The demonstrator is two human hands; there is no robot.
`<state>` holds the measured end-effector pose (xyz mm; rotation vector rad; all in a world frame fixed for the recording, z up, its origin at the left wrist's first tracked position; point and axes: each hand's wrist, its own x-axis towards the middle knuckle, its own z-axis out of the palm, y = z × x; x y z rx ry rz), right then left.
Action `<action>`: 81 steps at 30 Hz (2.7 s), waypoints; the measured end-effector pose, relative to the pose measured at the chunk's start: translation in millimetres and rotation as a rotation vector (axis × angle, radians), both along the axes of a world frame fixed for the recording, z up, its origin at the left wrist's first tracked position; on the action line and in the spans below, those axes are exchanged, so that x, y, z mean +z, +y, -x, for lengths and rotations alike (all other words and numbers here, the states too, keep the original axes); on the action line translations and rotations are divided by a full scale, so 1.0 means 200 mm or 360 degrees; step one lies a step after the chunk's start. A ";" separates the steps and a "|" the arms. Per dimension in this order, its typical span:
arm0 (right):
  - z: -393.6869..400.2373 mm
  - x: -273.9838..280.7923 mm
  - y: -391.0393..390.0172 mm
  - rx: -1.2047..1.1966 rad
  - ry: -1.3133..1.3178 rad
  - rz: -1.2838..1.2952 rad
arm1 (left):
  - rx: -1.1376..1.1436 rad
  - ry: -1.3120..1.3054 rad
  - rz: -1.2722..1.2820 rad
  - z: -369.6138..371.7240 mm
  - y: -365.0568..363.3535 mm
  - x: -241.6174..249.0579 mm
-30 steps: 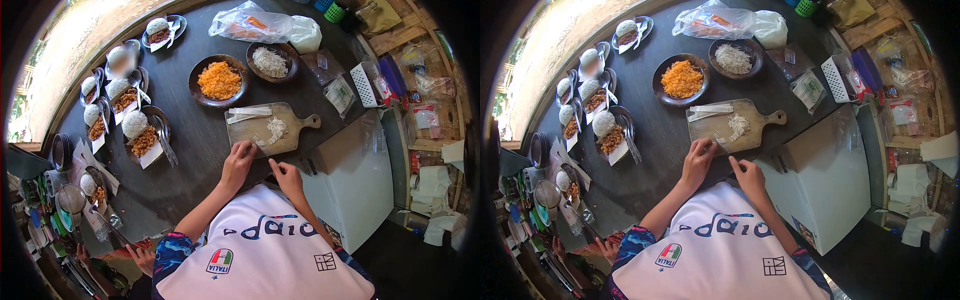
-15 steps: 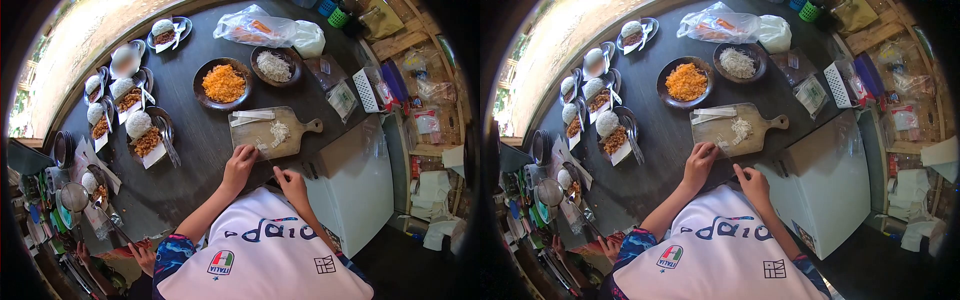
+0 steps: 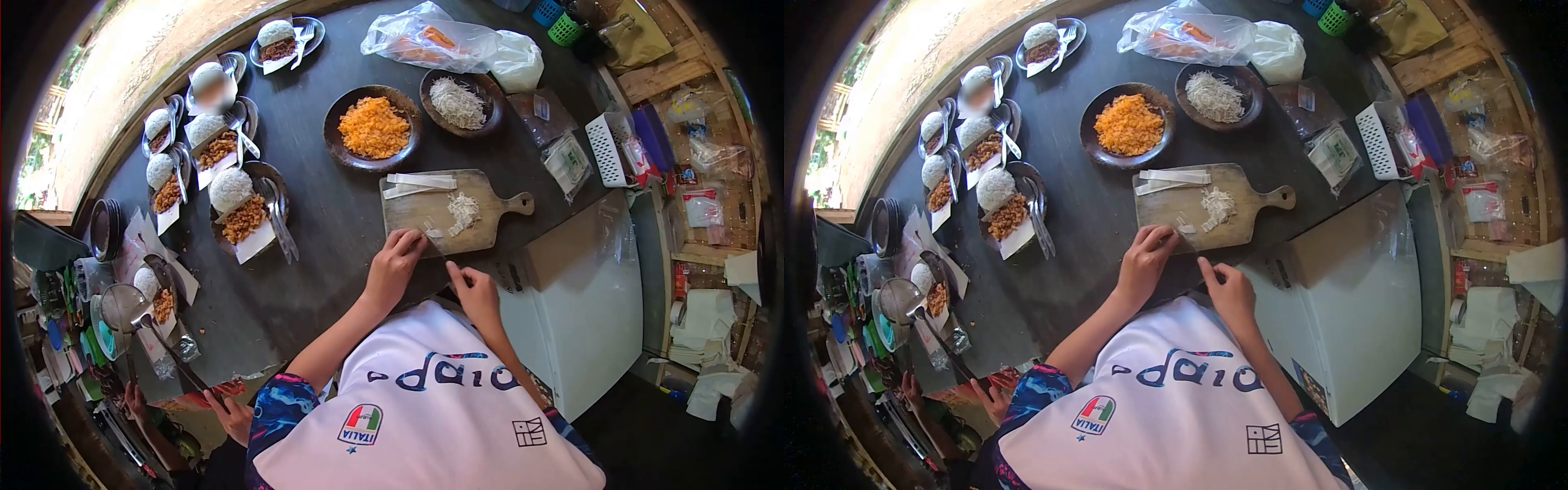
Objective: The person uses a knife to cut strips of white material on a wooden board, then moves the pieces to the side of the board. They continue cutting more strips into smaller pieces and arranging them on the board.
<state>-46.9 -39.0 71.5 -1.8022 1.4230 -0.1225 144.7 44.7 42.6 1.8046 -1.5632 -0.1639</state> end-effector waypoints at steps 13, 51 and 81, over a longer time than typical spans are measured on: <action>-0.06 0.05 -0.01 0.0005 0.0045 0.0005 | 0.0000 -0.0093 -0.0040 0.01 -0.01 0.02; -0.03 0.04 -0.01 0.0033 0.0136 -0.0096 | 0.0059 -0.0042 0.0058 0.02 0.00 -0.02; -0.02 0.00 0.02 0.0029 0.0128 -0.0046 | 0.0074 -0.0041 0.0053 0.01 0.01 -0.05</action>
